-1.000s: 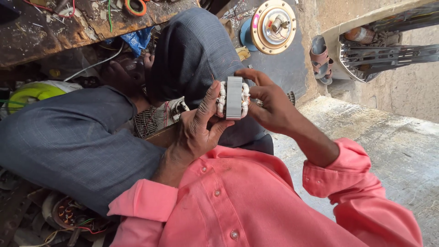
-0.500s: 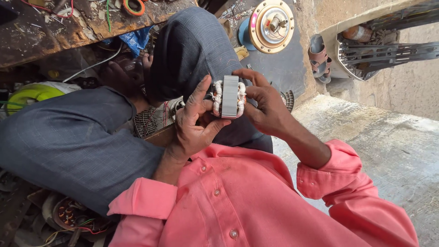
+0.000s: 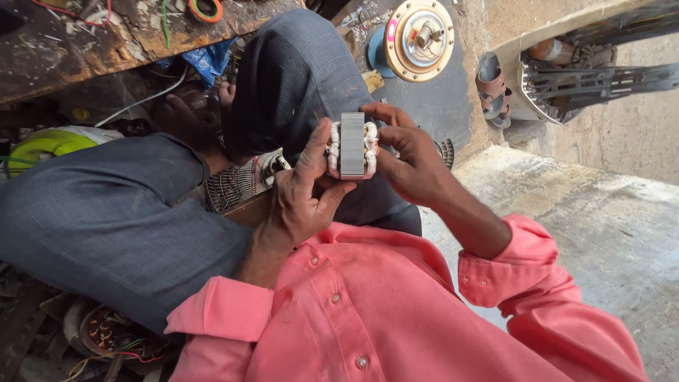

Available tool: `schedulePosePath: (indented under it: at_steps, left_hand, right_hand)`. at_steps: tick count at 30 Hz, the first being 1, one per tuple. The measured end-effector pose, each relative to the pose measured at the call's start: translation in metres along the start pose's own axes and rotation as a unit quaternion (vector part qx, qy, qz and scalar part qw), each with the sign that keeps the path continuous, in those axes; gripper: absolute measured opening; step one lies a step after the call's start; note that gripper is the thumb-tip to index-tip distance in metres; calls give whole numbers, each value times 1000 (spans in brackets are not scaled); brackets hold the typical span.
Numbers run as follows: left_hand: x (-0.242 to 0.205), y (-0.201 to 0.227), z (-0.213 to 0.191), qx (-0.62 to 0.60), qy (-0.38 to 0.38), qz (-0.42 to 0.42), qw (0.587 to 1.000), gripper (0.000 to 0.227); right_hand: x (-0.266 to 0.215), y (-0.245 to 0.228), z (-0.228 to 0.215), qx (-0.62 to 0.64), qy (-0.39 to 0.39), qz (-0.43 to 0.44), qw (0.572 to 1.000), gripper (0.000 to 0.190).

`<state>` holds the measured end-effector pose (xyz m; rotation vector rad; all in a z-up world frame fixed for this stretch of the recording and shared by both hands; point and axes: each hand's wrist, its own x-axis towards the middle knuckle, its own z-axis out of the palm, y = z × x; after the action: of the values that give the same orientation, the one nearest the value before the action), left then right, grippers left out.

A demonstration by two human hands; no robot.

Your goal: Repairing or rewinding an electrical motor stator using manual tools.

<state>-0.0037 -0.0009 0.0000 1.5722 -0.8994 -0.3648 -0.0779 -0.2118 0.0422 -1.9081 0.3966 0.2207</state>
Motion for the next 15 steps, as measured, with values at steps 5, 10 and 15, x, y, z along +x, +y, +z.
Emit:
schedulePosePath:
  at_steps: [5,10,15]
  left_hand:
    - [-8,-5,4,-20,-14,-61,998,105]
    - [3,-1,1,27,-14,-16,999,108]
    - [6,-3,-5,26,-27,-34,999,100]
  right_hand:
    - [3,-13,-12,-85,-55,-4,995,21]
    - [3,-12,-13,-91,-61,-17,994,18]
    - [-8,-2,1,-106,28,-73,991,17]
